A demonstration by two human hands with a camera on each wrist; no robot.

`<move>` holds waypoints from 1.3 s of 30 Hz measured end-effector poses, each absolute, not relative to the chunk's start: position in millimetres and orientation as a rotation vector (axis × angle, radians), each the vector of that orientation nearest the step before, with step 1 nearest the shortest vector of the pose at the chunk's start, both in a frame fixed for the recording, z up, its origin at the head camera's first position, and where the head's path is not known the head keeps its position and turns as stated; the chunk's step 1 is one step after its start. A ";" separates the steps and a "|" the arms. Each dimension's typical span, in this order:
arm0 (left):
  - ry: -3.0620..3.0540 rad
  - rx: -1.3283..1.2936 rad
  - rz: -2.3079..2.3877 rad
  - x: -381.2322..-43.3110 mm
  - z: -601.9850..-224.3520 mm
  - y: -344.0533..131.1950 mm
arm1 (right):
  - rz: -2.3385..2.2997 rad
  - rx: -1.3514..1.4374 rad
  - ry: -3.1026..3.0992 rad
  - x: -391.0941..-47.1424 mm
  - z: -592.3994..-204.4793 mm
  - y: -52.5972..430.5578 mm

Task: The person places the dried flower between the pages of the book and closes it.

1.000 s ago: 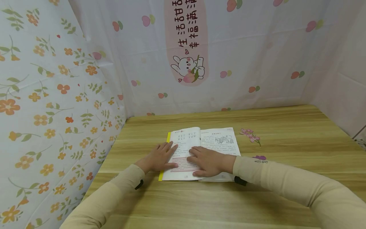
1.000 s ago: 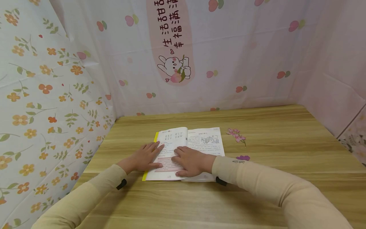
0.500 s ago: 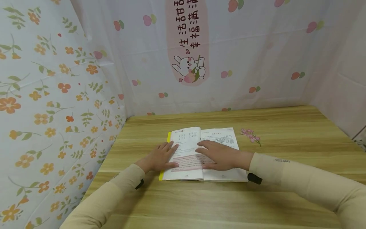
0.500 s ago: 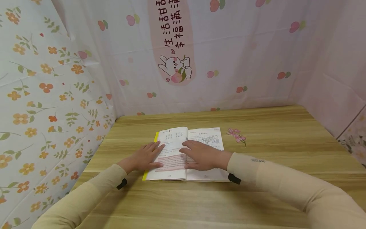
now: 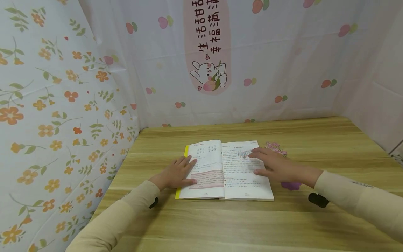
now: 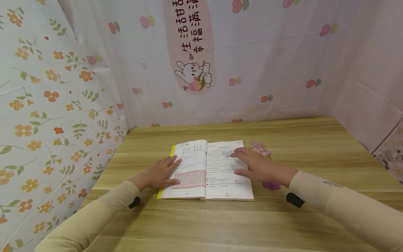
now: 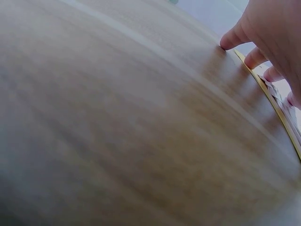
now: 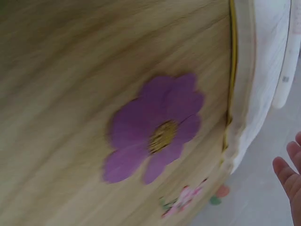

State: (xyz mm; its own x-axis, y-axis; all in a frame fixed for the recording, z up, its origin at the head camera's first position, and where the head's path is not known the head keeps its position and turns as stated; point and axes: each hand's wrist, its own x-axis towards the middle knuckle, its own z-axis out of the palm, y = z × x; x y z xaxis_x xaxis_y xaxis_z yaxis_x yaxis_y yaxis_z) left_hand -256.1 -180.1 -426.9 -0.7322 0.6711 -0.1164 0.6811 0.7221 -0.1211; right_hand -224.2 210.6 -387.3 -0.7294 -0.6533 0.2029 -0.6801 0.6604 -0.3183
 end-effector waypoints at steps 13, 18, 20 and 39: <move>2.858 1.097 -0.256 -256.6 -428.4 -179.4 | 1.139 0.663 -2.809 -202.6 -408.8 276.6; 2.867 1.110 -0.275 -256.8 -429.2 -179.7 | 1.120 0.512 -2.830 -194.8 -414.8 292.8; 2.869 1.115 -0.280 -256.9 -429.5 -179.7 | 1.108 0.481 -2.836 -192.5 -417.1 297.5; 2.869 1.111 -0.265 -255.0 -426.9 -178.1 | 1.086 0.388 -2.857 -187.9 -433.8 308.6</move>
